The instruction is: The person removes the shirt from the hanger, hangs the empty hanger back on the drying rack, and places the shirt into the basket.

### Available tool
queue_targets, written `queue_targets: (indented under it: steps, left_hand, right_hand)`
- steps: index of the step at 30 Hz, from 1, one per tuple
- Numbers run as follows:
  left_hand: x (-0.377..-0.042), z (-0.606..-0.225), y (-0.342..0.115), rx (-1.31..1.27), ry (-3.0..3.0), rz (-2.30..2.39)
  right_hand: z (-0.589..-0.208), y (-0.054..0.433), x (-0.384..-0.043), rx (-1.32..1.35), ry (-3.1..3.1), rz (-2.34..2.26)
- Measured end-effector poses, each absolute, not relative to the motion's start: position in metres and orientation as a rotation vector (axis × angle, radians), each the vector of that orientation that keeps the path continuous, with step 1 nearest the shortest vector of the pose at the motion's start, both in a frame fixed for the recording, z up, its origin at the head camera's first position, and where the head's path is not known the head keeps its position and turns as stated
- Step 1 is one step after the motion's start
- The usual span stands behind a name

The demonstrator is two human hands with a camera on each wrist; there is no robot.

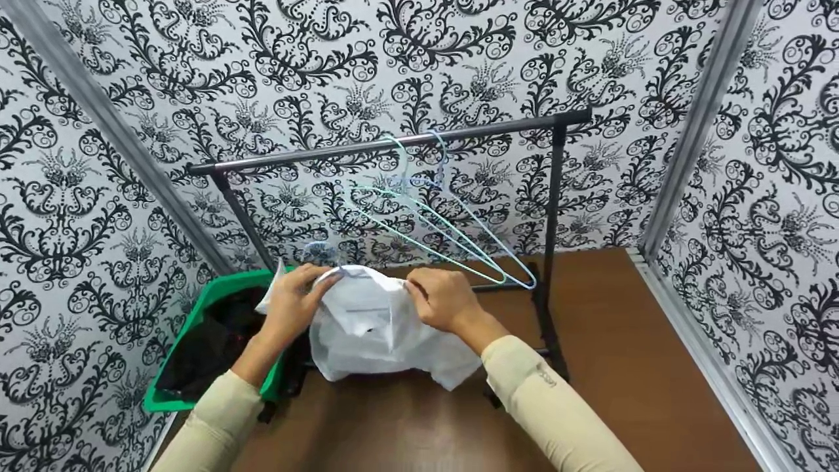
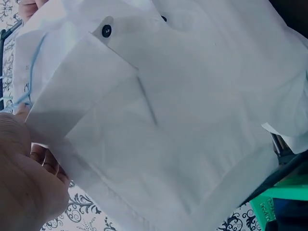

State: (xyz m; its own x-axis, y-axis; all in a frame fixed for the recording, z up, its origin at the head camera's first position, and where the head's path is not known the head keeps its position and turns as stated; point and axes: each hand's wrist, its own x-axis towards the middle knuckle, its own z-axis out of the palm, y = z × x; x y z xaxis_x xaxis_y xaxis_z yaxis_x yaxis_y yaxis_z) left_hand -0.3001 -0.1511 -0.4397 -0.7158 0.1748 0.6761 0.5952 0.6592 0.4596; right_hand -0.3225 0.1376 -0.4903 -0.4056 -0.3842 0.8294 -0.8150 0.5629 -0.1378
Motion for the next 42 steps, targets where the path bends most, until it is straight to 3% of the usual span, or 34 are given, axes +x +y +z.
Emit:
queue_targets:
  steps: [11, 42]
  left_hand:
    - [-0.302, -0.440, -0.147, -0.542, -2.304, -1.018]
    - [-0.293, -0.438, -0.111, -0.605, -2.052, -1.286]
  right_hand:
    - [-0.473, 0.115, -0.300, 0.882, -2.160, 1.349]
    - [-0.472, 0.103, -0.304, 0.814, -2.170, 1.003]
